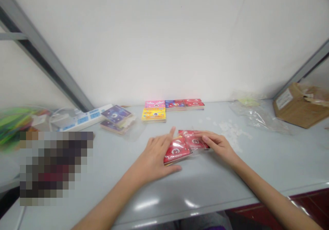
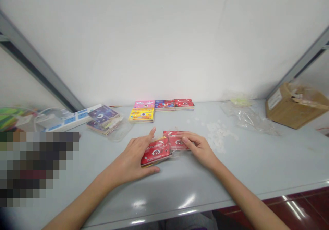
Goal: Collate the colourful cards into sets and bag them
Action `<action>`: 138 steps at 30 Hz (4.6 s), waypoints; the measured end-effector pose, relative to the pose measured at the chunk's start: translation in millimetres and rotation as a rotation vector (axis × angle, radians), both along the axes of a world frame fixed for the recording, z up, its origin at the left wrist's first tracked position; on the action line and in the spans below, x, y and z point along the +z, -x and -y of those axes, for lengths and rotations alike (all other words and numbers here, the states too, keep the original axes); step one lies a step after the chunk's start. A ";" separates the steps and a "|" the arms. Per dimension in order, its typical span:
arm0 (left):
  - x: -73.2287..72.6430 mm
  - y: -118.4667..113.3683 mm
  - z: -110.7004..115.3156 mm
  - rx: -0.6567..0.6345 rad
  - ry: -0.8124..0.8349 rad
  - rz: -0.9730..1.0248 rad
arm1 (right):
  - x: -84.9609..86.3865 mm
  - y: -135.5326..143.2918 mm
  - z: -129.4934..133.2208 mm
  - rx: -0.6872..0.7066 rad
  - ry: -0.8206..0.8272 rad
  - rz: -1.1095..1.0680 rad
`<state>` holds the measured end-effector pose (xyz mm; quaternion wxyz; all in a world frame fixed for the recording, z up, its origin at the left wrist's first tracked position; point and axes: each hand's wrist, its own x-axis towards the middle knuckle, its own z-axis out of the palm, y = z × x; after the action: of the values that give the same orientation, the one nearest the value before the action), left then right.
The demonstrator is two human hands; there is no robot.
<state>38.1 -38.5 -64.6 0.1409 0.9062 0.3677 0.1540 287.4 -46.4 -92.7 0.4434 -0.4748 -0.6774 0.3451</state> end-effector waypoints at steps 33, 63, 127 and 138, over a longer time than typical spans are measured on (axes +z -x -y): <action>-0.4 21.5 -17.6 0.140 -0.070 -0.062 | -25.5 -34.4 -19.6 -0.310 0.317 -0.152; -2.2 3.0 -3.1 0.049 -0.077 -0.007 | -10.4 -25.8 -11.8 -0.559 -0.156 -0.316; -7.8 6.3 -6.8 0.053 -0.111 -0.012 | -3.7 -30.5 -10.2 -0.572 0.017 -0.560; -6.3 2.2 -4.3 -0.019 -0.152 0.027 | -2.9 -11.4 -5.1 -0.357 0.136 -0.513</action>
<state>35.8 -34.2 -70.9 0.0781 0.9156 0.3442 0.1925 298.8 -41.3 -95.6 0.6206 -0.5121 -0.4248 0.4149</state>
